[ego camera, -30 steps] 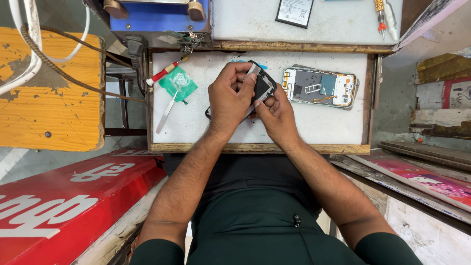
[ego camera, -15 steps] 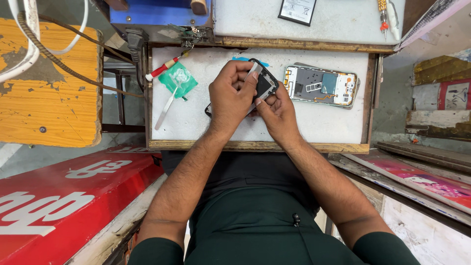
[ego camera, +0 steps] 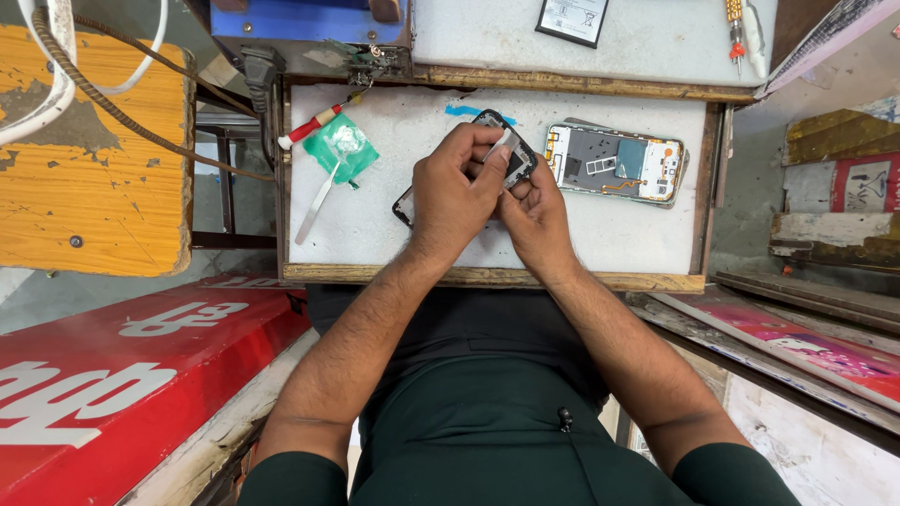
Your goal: The person removes a battery from a disassembled smartphone and places it on the workbench. They then pick up the phone frame, separate the screen assembly, and use a metal spudger to pry and lift the screen from the frame. The person continues to work on detaching the screen assembly from the phone body.
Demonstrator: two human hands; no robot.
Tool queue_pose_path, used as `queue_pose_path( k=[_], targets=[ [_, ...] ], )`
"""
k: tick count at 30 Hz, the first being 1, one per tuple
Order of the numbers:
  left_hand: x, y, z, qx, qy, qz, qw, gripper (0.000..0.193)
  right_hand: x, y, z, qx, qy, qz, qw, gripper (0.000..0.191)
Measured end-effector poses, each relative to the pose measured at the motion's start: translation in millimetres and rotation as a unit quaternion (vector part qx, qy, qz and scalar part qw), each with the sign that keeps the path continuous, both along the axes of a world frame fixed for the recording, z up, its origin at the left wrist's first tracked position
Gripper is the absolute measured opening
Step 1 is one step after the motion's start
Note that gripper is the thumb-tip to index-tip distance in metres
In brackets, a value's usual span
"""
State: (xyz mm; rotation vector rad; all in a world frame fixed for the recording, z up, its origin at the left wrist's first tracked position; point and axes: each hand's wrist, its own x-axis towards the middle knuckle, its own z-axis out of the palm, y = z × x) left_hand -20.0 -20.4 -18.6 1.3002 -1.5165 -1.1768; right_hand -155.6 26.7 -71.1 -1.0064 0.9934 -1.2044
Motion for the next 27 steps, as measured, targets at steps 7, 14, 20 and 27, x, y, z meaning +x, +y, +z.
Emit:
queue_pose_path(
  k=[7,14,20,27],
  targets=[
    [-2.3,5.6,-4.0,-0.034,-0.001,0.009,0.999,0.016,1.0,-0.2,-4.2,-0.022,-0.014,-0.004,1.0,0.036],
    [-3.0,6.9,-6.1,-0.006,0.055,0.039,0.998,0.017,0.7,0.3,-1.7,0.0,-0.016,-0.002,1.0,0.035],
    [-4.3,6.2,-4.7,-0.024,0.001,0.029,0.999,0.015,0.5,-0.2,-0.1,-0.011,0.0,-0.003,1.0,0.034],
    [-6.2,8.2,-4.8,-0.077,-0.056,-0.008,0.995,0.014,0.7,-2.1,-0.2,-0.016,0.005,-0.003,1.0,0.035]
  ],
)
